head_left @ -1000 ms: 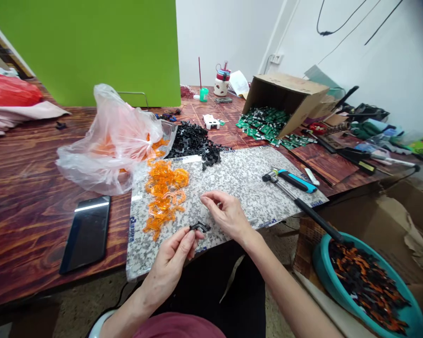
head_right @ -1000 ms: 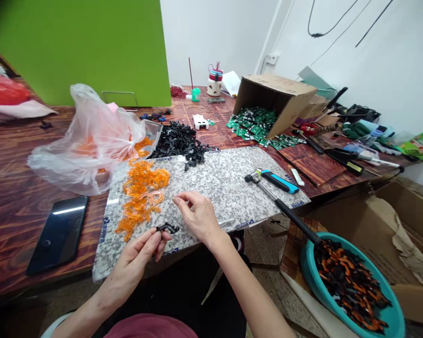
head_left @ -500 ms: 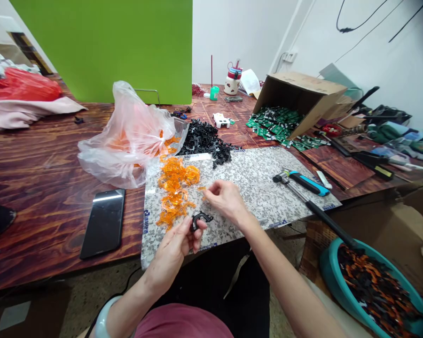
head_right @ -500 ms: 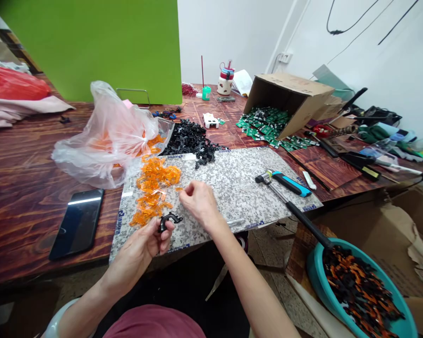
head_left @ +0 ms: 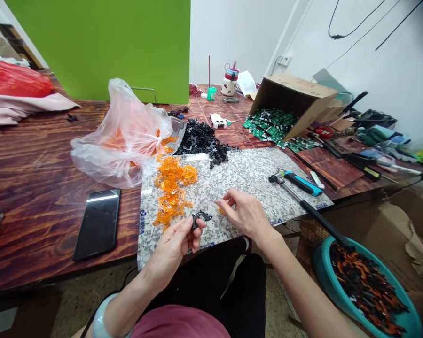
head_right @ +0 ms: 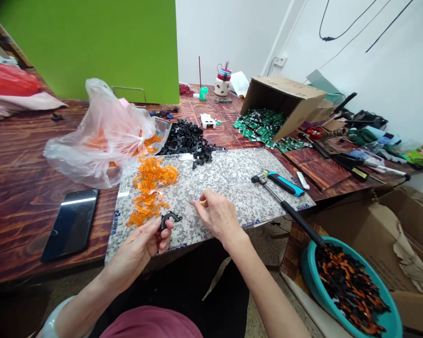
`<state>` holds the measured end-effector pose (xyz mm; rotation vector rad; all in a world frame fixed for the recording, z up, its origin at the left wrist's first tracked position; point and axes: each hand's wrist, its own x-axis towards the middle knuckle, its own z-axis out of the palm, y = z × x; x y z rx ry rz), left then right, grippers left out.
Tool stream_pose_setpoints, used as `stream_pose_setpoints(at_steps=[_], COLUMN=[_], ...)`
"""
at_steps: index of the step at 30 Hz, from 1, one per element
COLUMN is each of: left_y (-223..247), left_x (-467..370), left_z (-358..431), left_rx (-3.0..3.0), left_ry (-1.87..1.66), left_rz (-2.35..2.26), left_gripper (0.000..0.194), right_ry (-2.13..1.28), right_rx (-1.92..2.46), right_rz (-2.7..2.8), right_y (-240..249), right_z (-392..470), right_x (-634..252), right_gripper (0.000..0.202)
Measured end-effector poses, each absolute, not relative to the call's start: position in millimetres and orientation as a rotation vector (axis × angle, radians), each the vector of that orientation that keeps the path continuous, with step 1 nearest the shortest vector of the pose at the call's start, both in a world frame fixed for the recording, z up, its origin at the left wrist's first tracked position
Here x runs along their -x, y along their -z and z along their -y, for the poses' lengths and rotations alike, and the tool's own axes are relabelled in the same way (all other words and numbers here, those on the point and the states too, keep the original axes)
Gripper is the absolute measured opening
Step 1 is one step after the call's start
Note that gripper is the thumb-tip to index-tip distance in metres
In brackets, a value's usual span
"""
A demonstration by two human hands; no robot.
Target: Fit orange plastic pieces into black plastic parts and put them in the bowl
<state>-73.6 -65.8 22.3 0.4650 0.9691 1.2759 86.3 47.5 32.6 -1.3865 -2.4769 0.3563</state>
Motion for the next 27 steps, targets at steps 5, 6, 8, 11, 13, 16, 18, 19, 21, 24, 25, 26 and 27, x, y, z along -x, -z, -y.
stream_pose_setpoints(at_steps=[5, 6, 8, 11, 13, 16, 18, 19, 21, 24, 25, 26, 27], left_y=[-22, -22, -22, -21, -20, -19, -17, -16, -13, -10, -10, -9, -9], left_x=[72, 71, 70, 69, 68, 67, 66, 65, 63, 58, 57, 56, 55], left_z=[65, 65, 64, 63, 62, 62, 62, 62, 63, 63, 63, 63, 63], left_rx=[-0.475, -0.48, -0.495, -0.52, -0.539, -0.57, -0.591, -0.603, -0.634, -0.704, -0.729, -0.756, -0.78], left_ry=[-1.255, -1.251, -1.246, -1.239, -1.237, -1.237, -1.237, -1.236, -1.235, -1.243, -1.247, -1.249, -1.248], left_rz=[-0.986, -0.987, -0.991, -1.006, -1.023, -1.051, -1.069, -1.075, -1.081, -1.092, -1.097, -1.102, -1.104], left_gripper=[0.03, 0.031, 0.031, 0.031, 0.032, 0.034, 0.035, 0.035, 0.035, 0.036, 0.036, 0.037, 0.037], right_ry=[-0.408, -0.427, -0.455, -0.48, -0.489, -0.505, -0.548, -0.58, -0.636, -0.676, -0.673, -0.665, -0.659], right_rx=[1.299, 1.279, 1.255, 1.246, 1.251, 1.263, 1.23, 1.196, 1.12, 1.047, 1.039, 1.037, 1.039], right_rz=[2.542, 2.554, 2.557, 2.521, 2.486, 2.33, 2.158, 2.083, 2.003, 1.965, 1.95, 1.934, 1.919], right_y=[-29, -28, -25, -20, -21, -28, -37, -40, -45, -44, -42, -39, -37], right_z=[-60, -61, -62, -61, -59, -47, -32, -23, -5, 16, 20, 22, 24], right_x=[-101, -103, -105, -107, -109, -114, -115, -114, -110, -101, -98, -96, -95], right_gripper=[0.015, 0.014, 0.011, 0.009, 0.009, 0.009, 0.009, 0.009, 0.008, 0.007, 0.007, 0.007, 0.007])
